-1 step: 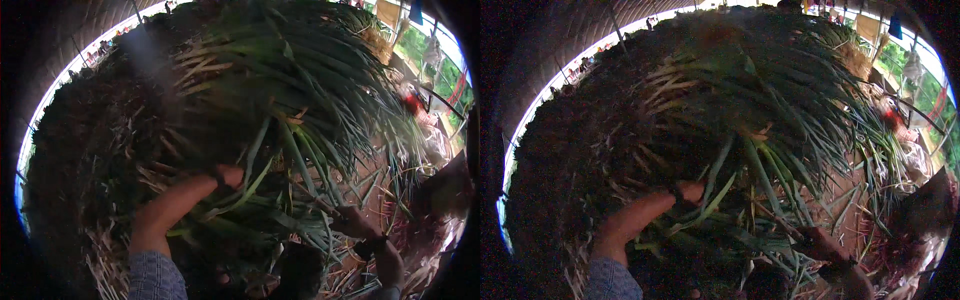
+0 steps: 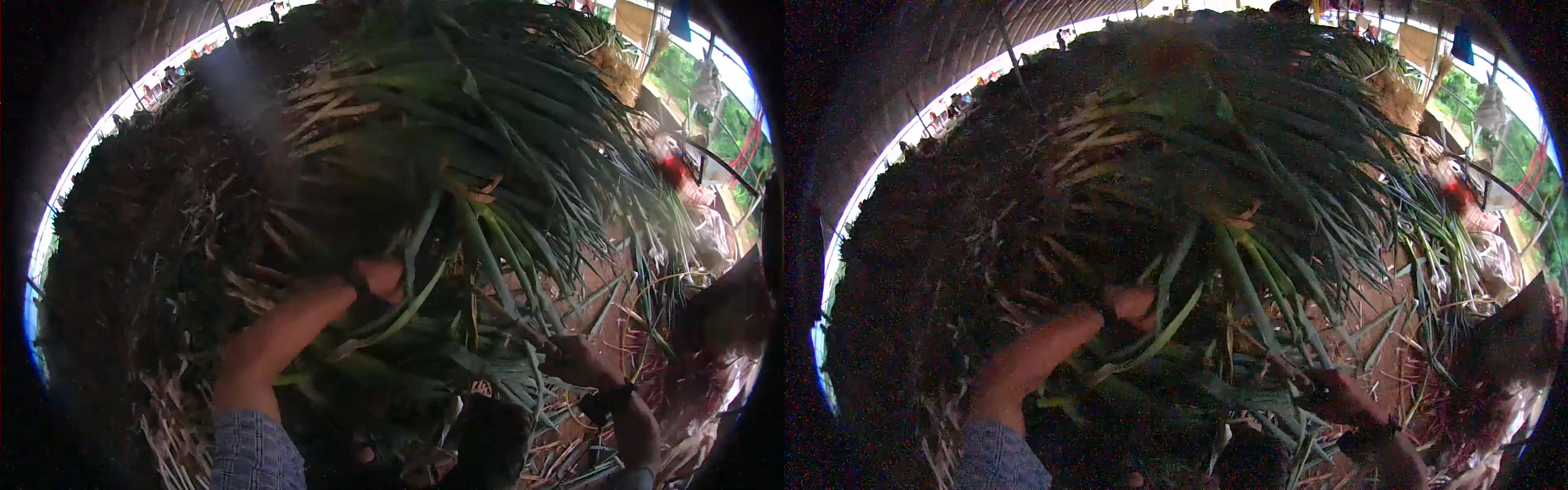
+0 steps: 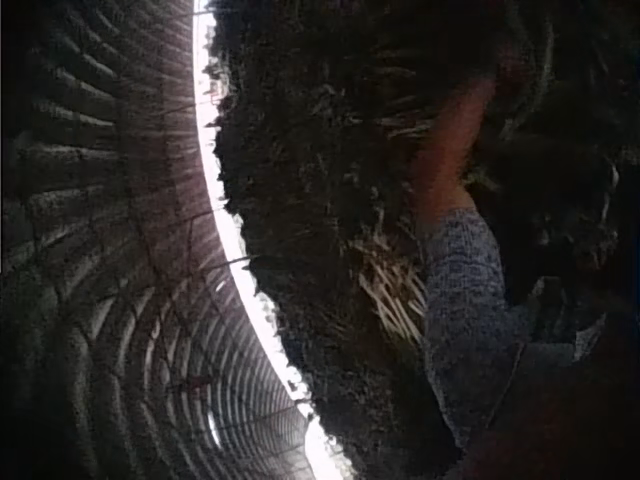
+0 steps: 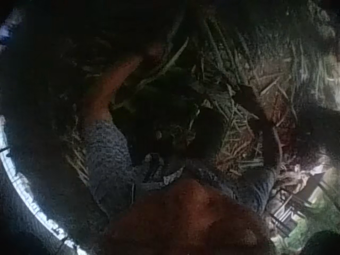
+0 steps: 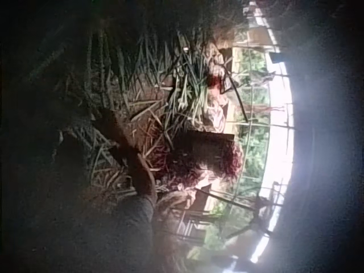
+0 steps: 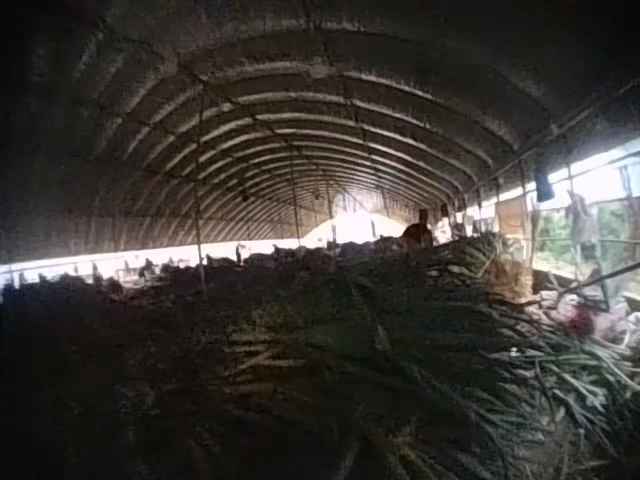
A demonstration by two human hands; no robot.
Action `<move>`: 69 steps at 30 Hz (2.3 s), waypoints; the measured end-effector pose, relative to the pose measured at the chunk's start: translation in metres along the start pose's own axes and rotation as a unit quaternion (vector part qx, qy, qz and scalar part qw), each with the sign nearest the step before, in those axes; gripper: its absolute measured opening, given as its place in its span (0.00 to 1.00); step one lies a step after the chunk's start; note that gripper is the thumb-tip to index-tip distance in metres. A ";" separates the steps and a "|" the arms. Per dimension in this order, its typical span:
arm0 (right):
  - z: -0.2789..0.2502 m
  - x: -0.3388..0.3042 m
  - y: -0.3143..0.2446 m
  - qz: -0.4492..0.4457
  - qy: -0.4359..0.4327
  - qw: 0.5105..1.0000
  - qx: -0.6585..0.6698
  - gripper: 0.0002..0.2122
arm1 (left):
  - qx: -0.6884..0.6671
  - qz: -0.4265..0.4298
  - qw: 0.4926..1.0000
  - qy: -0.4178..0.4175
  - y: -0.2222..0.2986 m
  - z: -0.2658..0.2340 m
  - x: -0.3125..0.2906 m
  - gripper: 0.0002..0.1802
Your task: Cleaning green onions by stripping off the outer layers by hand.
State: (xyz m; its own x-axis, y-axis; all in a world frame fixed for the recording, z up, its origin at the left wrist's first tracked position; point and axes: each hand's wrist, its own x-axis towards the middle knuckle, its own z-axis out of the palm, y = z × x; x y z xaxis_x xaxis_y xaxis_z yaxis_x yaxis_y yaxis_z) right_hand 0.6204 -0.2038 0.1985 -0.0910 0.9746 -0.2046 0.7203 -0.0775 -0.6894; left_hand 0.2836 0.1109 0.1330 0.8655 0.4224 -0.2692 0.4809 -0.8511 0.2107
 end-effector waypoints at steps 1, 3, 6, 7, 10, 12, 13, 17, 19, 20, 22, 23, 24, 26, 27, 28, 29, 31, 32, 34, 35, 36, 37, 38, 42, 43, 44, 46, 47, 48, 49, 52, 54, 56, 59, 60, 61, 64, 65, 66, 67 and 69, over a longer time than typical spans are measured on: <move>-0.002 0.001 -0.002 -0.016 -0.006 1.000 -0.023 0.16 | 0.001 0.008 0.998 0.067 -0.005 -0.019 0.006 0.33; 0.002 0.002 0.026 0.045 0.022 0.998 0.039 0.17 | 0.015 0.069 0.963 0.262 -0.006 -0.057 0.038 0.34; 0.008 -0.011 0.040 0.019 0.143 0.985 0.093 0.13 | -0.058 0.043 0.966 0.248 0.038 -0.109 0.090 0.39; 0.005 -0.013 0.042 0.004 0.147 0.986 0.082 0.13 | 0.061 0.071 0.947 0.308 0.038 -0.103 0.117 0.41; -0.001 0.004 0.036 -0.045 0.074 0.996 0.038 0.12 | 0.311 0.070 0.858 0.402 -0.006 -0.072 0.157 0.47; -0.004 0.006 0.023 -0.055 0.060 0.995 0.058 0.11 | 0.308 0.030 0.869 0.386 -0.006 -0.059 0.171 0.47; -0.003 0.003 0.025 -0.035 0.055 0.995 0.081 0.10 | 0.306 0.011 0.873 0.379 -0.002 -0.060 0.177 0.47; -0.004 -0.008 0.059 0.056 0.038 0.996 0.062 0.17 | 0.312 0.024 0.896 0.316 0.033 -0.080 0.181 0.37; 0.005 -0.010 0.064 0.091 0.052 0.987 0.119 0.14 | 0.310 0.048 0.904 0.289 0.027 -0.075 0.172 0.30; 0.005 -0.009 0.064 0.105 0.062 0.982 0.145 0.12 | 0.303 0.050 0.907 0.288 0.021 -0.063 0.167 0.27; 0.003 -0.002 0.049 0.037 0.077 0.987 0.137 0.08 | 0.307 0.070 0.901 0.298 0.017 -0.054 0.149 0.22; 0.004 -0.003 0.041 0.014 0.087 0.987 0.133 0.08 | 0.314 0.091 0.894 0.308 0.022 -0.054 0.133 0.21; 0.003 -0.002 0.029 0.033 0.065 0.989 0.127 0.08 | 0.309 0.081 0.905 0.282 0.026 -0.057 0.113 0.21; -0.006 0.000 0.008 0.073 0.027 0.991 0.107 0.10 | 0.281 0.052 0.935 0.210 0.041 -0.068 0.090 0.21; -0.004 0.003 0.012 0.027 0.022 0.996 0.082 0.10 | 0.259 0.031 0.951 0.165 0.045 -0.072 0.088 0.22; 0.000 0.008 0.022 -0.020 0.017 0.998 0.058 0.10 | 0.260 0.048 0.942 0.208 0.044 -0.071 0.088 0.23; 0.007 0.011 0.032 -0.065 0.010 0.997 0.034 0.10 | 0.260 0.064 0.931 0.249 0.043 -0.062 0.088 0.25; 0.028 0.012 0.054 -0.065 0.109 0.992 0.013 0.10 | 0.236 0.087 0.914 0.317 0.053 -0.036 0.092 0.28; 0.032 0.012 0.055 -0.067 0.156 0.985 0.002 0.10 | 0.216 0.090 0.909 0.344 0.067 -0.020 0.090 0.29; 0.016 0.021 0.051 0.009 0.074 0.992 0.098 0.13 | 0.171 0.100 0.909 0.366 0.084 -0.001 0.075 0.31; 0.016 0.018 0.041 0.023 0.080 0.991 0.107 0.12 | 0.146 0.107 0.916 0.359 0.092 0.006 0.064 0.31; 0.017 0.017 0.029 0.032 0.084 0.989 0.118 0.12 | 0.134 0.106 0.923 0.346 0.098 0.010 0.047 0.31; 0.019 0.013 0.017 0.046 0.085 0.987 0.128 0.11 | 0.117 0.104 0.931 0.331 0.107 0.017 0.029 0.31; 0.010 0.010 -0.001 0.043 0.062 0.997 -0.021 0.11 | 0.115 0.107 0.937 0.313 0.115 0.018 0.014 0.31; 0.002 0.006 -0.049 0.034 -0.007 0.987 -0.154 0.10 | -0.142 0.048 0.903 0.404 0.115 0.037 -0.056 0.25; 0.002 0.004 -0.062 0.049 -0.023 0.985 -0.162 0.10 | -0.203 0.020 0.867 0.454 0.113 0.042 -0.075 0.23; 0.003 0.007 -0.077 0.055 -0.040 0.983 -0.170 0.11 | -0.248 -0.019 0.842 0.478 0.112 0.054 -0.094 0.21; 0.004 -0.008 -0.093 0.021 -0.026 0.978 -0.205 0.12 | -0.389 -0.033 0.791 0.472 0.124 0.083 -0.112 0.20; 0.018 0.002 -0.086 -0.049 -0.014 0.975 -0.217 0.12 | -0.459 -0.043 0.770 0.440 0.128 0.109 -0.127 0.20; 0.028 0.007 -0.083 -0.089 -0.007 0.976 -0.196 0.12 | -0.528 -0.051 0.744 0.406 0.132 0.133 -0.141 0.20; 0.037 0.012 -0.090 -0.127 -0.002 0.975 -0.180 0.12 | -0.597 -0.055 0.709 0.371 0.135 0.154 -0.154 0.20; 0.071 0.016 -0.126 -0.176 0.010 0.974 -0.144 0.13 | -0.335 -0.008 0.803 0.492 0.159 0.164 -0.151 0.21; 0.101 0.024 -0.112 -0.248 0.046 0.935 -0.251 0.16 | -0.443 0.007 0.741 0.504 0.184 0.142 -0.140 0.20; 0.111 0.012 -0.128 -0.251 0.058 0.938 -0.233 0.20 | -0.883 -0.008 0.385 0.268 0.217 0.090 -0.147 0.19; 0.124 -0.007 -0.151 -0.261 0.112 0.912 -0.295 0.24 | -0.779 -0.071 0.444 0.437 0.208 0.120 -0.138 0.18; 0.129 -0.014 -0.156 -0.259 0.136 0.898 -0.330 0.24 | -0.748 -0.085 0.472 0.460 0.195 0.135 -0.135 0.18; 0.137 -0.018 -0.168 -0.285 0.128 0.901 -0.301 0.25 | -0.728 -0.090 0.515 0.443 0.168 0.155 -0.144 0.19; 0.151 -0.019 -0.194 -0.305 0.061 0.922 -0.231 0.25 | -0.717 -0.089 0.537 0.436 0.145 0.191 -0.160 0.20; 0.151 -0.016 -0.186 -0.264 0.015 0.939 -0.222 0.24 | -0.727 -0.078 0.527 0.434 0.148 0.196 -0.155 0.21; 0.143 -0.017 -0.161 -0.197 -0.023 0.956 -0.217 0.24 | -0.736 -0.084 0.548 0.388 0.160 0.188 -0.147 0.22; 0.133 -0.012 -0.133 -0.158 -0.026 0.956 -0.244 0.23 | -0.734 -0.100 0.574 0.350 0.165 0.166 -0.171 0.22; 0.123 0.005 -0.091 -0.100 -0.041 0.949 -0.297 0.22 | -0.717 -0.139 0.602 0.322 0.145 0.143 -0.214 0.23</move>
State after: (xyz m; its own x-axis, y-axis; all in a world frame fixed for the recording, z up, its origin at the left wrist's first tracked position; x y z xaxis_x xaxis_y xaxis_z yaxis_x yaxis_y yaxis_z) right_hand 0.4700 -0.2173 0.1743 -0.3026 0.9358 -0.1810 0.9412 0.2635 -0.2113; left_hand 0.1479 -0.1475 0.0864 0.3765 0.9126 -0.1593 -0.1530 0.2309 0.9609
